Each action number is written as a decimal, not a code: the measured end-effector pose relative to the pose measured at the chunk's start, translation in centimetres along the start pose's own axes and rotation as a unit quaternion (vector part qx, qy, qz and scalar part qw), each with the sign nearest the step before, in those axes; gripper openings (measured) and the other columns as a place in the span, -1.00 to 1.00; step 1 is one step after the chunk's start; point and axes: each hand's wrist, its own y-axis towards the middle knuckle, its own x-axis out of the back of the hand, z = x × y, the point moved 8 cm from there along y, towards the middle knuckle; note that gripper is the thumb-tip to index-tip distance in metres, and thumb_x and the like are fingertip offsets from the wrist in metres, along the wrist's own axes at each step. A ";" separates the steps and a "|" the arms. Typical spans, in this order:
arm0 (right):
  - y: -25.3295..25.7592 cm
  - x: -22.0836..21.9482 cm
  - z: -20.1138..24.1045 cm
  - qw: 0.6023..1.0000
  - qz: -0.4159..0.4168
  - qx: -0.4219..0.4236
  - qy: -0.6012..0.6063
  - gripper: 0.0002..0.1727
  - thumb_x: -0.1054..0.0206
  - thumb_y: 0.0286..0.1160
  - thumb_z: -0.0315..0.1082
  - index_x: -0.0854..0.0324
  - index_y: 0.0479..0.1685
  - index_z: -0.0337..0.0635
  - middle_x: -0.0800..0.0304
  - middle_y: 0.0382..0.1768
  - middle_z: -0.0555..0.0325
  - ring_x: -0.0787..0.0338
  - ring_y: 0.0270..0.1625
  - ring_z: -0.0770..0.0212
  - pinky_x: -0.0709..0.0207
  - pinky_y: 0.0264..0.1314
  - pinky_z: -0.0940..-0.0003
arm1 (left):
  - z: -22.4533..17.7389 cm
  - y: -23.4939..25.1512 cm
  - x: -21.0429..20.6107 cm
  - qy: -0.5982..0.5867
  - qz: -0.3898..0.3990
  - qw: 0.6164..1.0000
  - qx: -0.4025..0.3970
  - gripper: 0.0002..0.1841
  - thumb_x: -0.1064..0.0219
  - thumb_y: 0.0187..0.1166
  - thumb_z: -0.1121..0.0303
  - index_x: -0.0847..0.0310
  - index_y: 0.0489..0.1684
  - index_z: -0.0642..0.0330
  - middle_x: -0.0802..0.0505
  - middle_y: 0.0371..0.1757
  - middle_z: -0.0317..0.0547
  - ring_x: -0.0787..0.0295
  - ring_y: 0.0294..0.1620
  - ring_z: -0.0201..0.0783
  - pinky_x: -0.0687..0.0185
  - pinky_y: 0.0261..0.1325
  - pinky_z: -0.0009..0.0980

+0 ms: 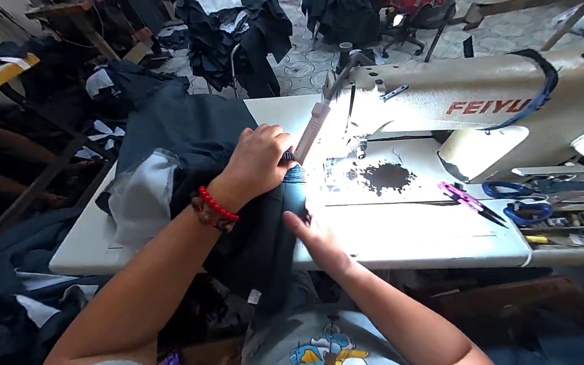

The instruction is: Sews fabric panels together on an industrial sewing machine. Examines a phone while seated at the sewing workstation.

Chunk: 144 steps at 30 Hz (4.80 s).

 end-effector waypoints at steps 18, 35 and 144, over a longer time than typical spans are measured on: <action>-7.1 0.3 -3.0 0.967 0.171 -0.183 -0.049 -0.63 0.00 0.80 -0.42 -0.56 0.38 -0.37 -0.89 -0.09 0.08 -0.89 -0.22 0.36 -0.77 -0.12 0.45 | 3.5 1.0 -11.0 0.004 0.102 0.982 0.162 -0.79 -0.34 0.55 0.48 -0.72 0.04 0.40 -0.82 0.12 0.31 -0.71 0.27 0.31 -0.39 0.33 0.26; -7.5 1.1 -1.3 0.882 0.207 0.375 -0.197 -0.70 -0.18 0.36 -0.71 -0.83 -0.15 -0.33 -0.96 0.00 -0.07 -0.88 0.28 0.05 -0.49 0.62 0.15 | 5.8 2.0 -10.3 -0.043 0.243 0.942 0.229 -0.60 -0.25 0.76 0.24 -0.61 0.32 0.43 -0.72 0.31 0.38 -0.59 0.45 0.33 -0.31 0.48 0.31; -0.3 4.1 -1.7 0.886 0.085 0.196 -0.412 -0.66 -0.26 0.63 -0.30 -0.84 0.21 -0.18 -0.77 0.42 -0.02 -0.65 0.58 -0.06 -0.44 0.65 0.09 | 3.9 6.6 -18.5 -0.145 0.059 0.986 0.060 -0.40 -0.66 0.17 0.13 -0.74 0.28 0.07 -0.85 0.19 0.01 -0.80 0.17 0.08 -0.58 0.10 0.18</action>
